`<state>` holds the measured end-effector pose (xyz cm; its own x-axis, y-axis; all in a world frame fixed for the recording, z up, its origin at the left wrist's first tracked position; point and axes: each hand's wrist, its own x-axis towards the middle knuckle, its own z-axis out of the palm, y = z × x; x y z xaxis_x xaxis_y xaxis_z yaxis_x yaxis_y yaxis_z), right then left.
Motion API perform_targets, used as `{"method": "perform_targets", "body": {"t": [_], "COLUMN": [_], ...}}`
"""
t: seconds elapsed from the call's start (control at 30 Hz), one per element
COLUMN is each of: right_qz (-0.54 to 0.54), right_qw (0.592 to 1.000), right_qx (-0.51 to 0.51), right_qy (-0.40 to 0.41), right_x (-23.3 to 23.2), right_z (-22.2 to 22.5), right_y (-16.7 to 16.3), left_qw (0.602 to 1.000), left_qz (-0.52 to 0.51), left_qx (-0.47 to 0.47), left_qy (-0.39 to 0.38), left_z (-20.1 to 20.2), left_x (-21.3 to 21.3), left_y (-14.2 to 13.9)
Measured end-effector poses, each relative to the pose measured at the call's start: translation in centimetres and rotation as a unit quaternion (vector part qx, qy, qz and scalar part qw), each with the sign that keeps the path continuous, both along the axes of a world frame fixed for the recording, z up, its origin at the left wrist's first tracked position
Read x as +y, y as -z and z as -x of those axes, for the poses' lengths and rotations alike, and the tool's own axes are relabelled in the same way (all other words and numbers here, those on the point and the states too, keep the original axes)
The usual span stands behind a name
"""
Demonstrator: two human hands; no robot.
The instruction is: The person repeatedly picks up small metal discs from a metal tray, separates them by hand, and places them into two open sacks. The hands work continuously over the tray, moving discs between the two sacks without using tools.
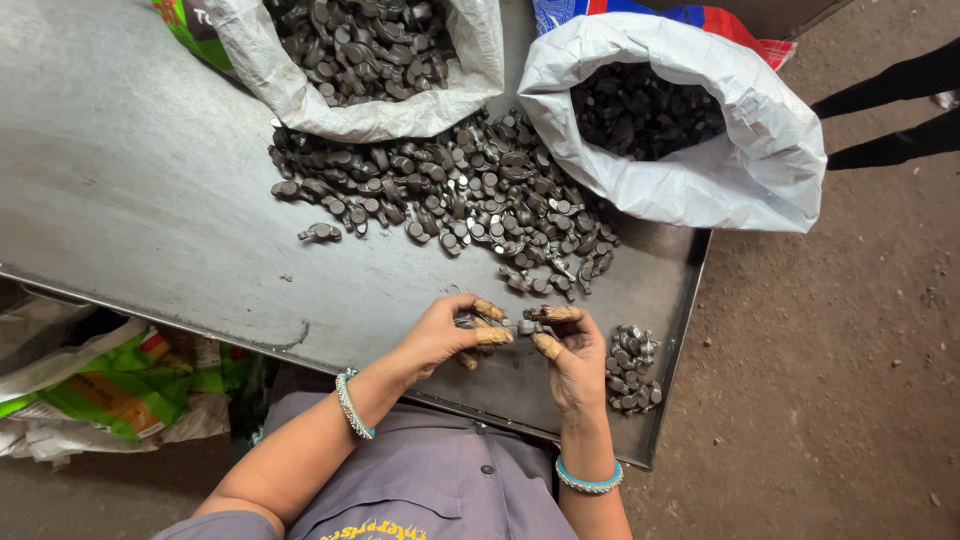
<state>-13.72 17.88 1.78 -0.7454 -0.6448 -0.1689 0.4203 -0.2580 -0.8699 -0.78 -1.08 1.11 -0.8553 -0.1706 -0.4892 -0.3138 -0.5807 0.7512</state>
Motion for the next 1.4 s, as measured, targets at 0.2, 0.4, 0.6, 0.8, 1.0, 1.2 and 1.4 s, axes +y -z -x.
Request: {"method": "perform_targets", "body": {"t": [0.2, 0.4, 0.6, 0.8, 1.0, 1.2, 1.4], "right_qz": [-0.014, 0.001, -0.041, -0.070, -0.178, -0.393, -0.407], "right_qw": [0.997, 0.988, 0.992, 0.997, 0.921, 0.696, 0.751], "right_qx": [-0.080, -0.149, -0.119, -0.035, 0.341, 0.601, 0.520], "right_qy": [0.002, -0.034, -0.024, -0.024, -0.056, 0.005, -0.001], "right_x": [1.6, 1.8, 1.4, 0.3, -3.2, -8.0, -7.1], "right_z": [-0.1, 0.1, 0.0, -0.6, -0.4, -0.1, 0.2], "right_y": [1.2, 2.2, 2.9, 1.2, -3.5, -4.2, -2.5], "left_qw": [0.997, 0.982, 0.968, 0.967, 0.965, 0.960, 0.966], "left_qz": [-0.025, -0.142, -0.229, -0.237, -0.260, -0.270, -0.251], "left_qx": [0.042, 0.035, 0.012, 0.014, 0.035, 0.060, 0.047], "left_qy": [0.058, 0.117, 0.098, 0.097, 0.026, -0.040, -0.046], "left_z": [0.6, 0.3, 0.6, 0.6, 0.4, -0.5, -1.2], "left_x": [0.8, 0.6, 1.2, 0.9, -0.3, -2.4, -3.1], "left_y": [0.8, 1.6, 2.2, 1.8, 1.2, 1.4, 1.3]}}
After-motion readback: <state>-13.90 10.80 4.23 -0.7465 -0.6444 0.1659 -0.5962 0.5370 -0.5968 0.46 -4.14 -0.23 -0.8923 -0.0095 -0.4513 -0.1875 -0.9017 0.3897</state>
